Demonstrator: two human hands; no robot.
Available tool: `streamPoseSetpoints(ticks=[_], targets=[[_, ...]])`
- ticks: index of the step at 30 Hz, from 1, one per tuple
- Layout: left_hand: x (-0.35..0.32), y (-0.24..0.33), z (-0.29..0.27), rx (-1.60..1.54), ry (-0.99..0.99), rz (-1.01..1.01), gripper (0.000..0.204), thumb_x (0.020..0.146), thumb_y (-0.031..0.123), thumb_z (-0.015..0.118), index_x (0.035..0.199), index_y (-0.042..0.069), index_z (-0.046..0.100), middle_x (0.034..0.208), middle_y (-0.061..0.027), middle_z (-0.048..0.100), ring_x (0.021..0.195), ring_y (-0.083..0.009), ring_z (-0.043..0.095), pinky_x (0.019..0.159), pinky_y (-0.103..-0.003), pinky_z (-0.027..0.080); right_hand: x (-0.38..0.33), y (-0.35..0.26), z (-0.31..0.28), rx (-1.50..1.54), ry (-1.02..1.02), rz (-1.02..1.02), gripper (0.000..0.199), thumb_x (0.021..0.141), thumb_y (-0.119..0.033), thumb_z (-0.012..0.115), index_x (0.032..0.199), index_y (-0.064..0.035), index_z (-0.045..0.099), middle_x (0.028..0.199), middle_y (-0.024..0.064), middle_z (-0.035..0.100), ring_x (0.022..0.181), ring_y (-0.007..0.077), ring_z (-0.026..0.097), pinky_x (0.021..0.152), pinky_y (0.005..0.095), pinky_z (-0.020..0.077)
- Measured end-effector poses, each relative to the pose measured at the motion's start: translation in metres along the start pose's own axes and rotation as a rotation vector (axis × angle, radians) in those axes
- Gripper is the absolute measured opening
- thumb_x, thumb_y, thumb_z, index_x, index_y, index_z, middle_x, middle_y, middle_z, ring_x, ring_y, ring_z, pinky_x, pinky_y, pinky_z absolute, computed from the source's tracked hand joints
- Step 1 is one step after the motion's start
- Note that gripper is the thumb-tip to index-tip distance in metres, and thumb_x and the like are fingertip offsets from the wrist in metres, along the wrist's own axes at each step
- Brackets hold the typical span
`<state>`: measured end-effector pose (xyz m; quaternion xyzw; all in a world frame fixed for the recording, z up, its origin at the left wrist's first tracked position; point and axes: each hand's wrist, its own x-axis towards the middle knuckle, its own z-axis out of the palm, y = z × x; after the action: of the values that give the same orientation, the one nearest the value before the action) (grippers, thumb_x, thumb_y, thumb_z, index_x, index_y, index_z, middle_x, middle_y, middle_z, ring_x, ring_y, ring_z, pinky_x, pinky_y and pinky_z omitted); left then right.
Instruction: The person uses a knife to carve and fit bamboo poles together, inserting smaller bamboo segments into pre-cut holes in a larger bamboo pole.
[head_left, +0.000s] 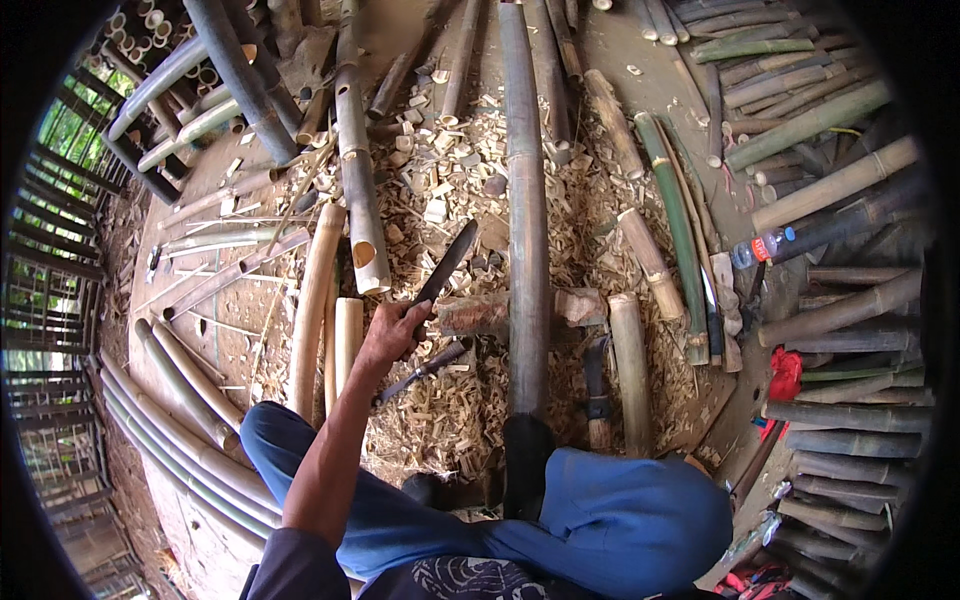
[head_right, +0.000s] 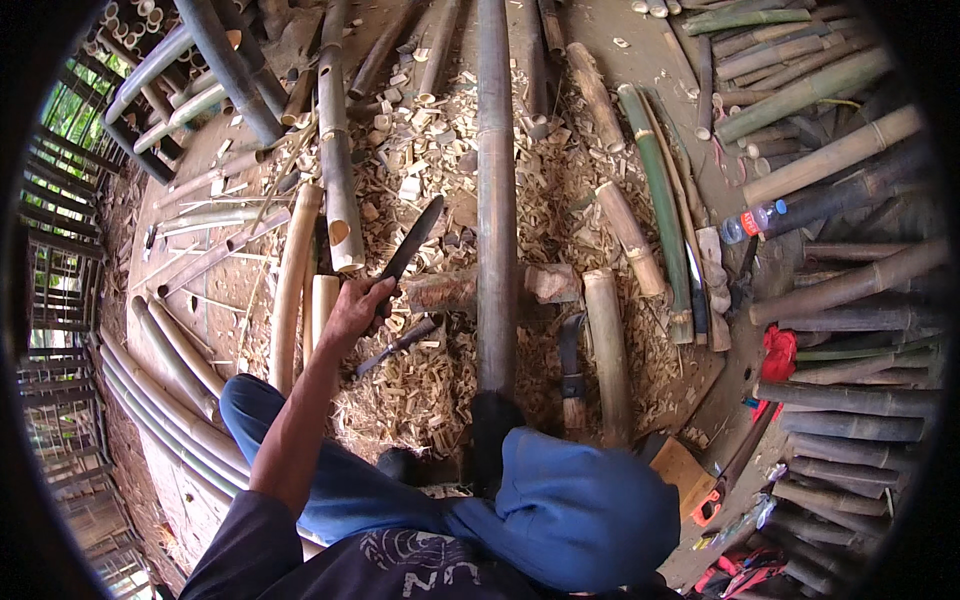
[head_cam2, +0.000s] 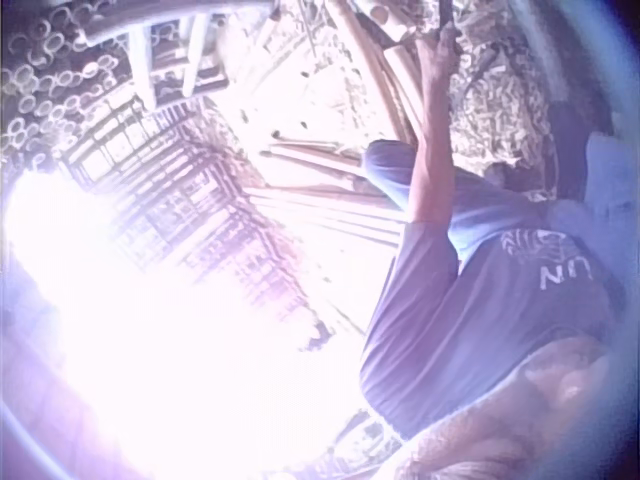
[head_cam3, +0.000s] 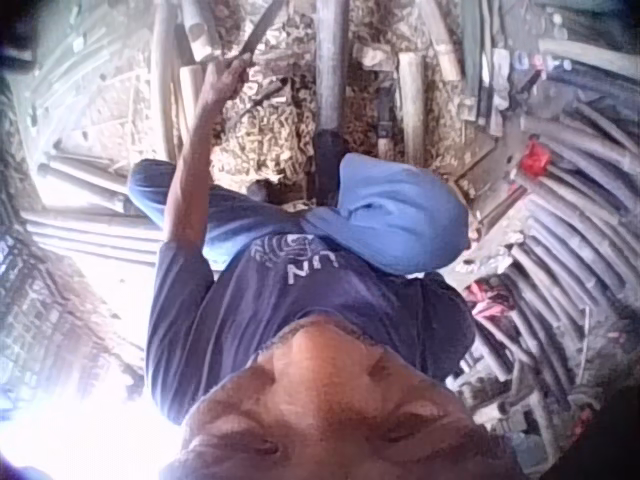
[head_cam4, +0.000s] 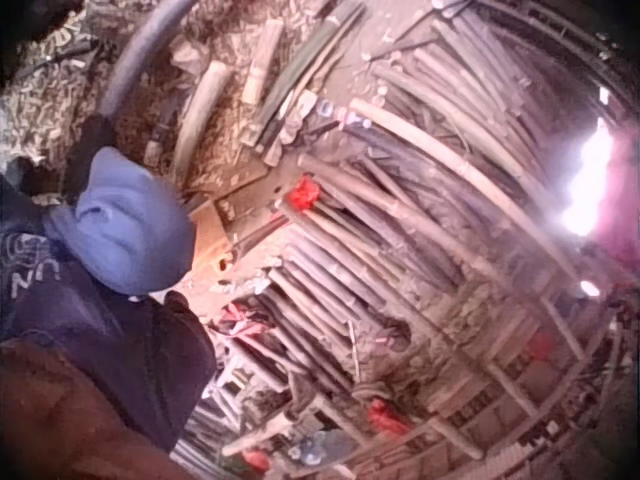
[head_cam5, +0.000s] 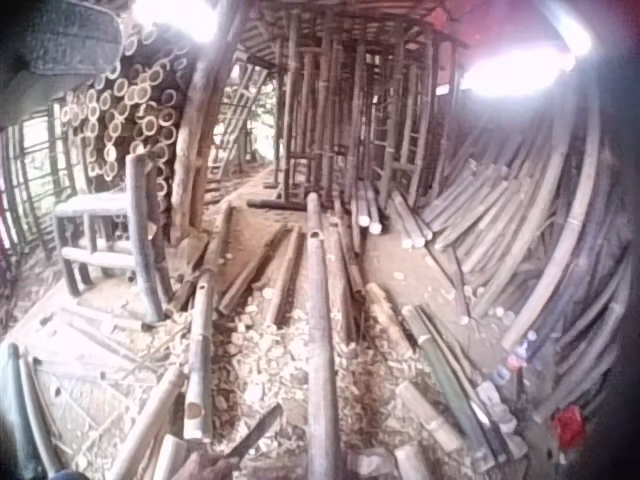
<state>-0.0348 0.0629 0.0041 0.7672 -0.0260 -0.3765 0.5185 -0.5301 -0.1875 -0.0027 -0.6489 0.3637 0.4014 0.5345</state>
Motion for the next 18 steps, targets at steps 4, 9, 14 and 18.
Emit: streamPoseSetpoints(ticks=[4,9,14,18], targets=[[-0.009,-0.007,0.005,-0.003,-0.014,-0.018,0.038,0.1,0.035,0.06,0.09,0.0,0.07,0.059,0.0031,0.055,0.044,-0.0051,0.046,0.04,-0.024,0.035,0.002,-0.002,-0.004,0.021,-0.003,-0.013,0.022,0.092,-0.019,0.062,0.107,-0.0024,0.062,0.094,0.0129,0.064,0.087,0.0284,0.062,0.077,0.0406,0.0509],[-0.01,-0.015,0.011,0.008,-0.034,-0.031,0.04,0.101,0.038,0.06,0.092,0.0,0.071,0.06,0.0032,0.055,0.045,-0.0048,0.047,0.042,-0.024,0.036,0.0,0.001,-0.005,0.019,-0.034,-0.006,0.022,0.093,-0.019,0.061,0.108,-0.0023,0.061,0.093,0.0123,0.063,0.086,0.0276,0.061,0.076,0.0401,0.0508],[0.008,-0.018,0.011,0.092,-0.05,0.062,0.052,0.098,0.048,0.06,0.086,-0.001,0.07,0.058,0.0003,0.056,0.052,-0.0079,0.049,0.048,-0.029,0.039,-0.002,0.004,-0.01,-0.001,-0.058,0.025,0.023,0.094,-0.02,0.06,0.108,-0.0021,0.06,0.092,0.0116,0.063,0.086,0.0267,0.061,0.075,0.0397,0.0507],[0.027,-0.005,0.01,0.313,-0.053,0.177,0.055,0.098,0.053,0.058,0.1,0.0,0.077,0.058,-0.0048,0.061,0.054,-0.0141,0.057,0.052,-0.034,0.046,-0.008,0.005,-0.019,-0.021,-0.093,0.034,0.023,0.094,-0.02,0.06,0.108,-0.0019,0.059,0.091,0.0111,0.062,0.085,0.026,0.06,0.074,0.0393,0.0507]])
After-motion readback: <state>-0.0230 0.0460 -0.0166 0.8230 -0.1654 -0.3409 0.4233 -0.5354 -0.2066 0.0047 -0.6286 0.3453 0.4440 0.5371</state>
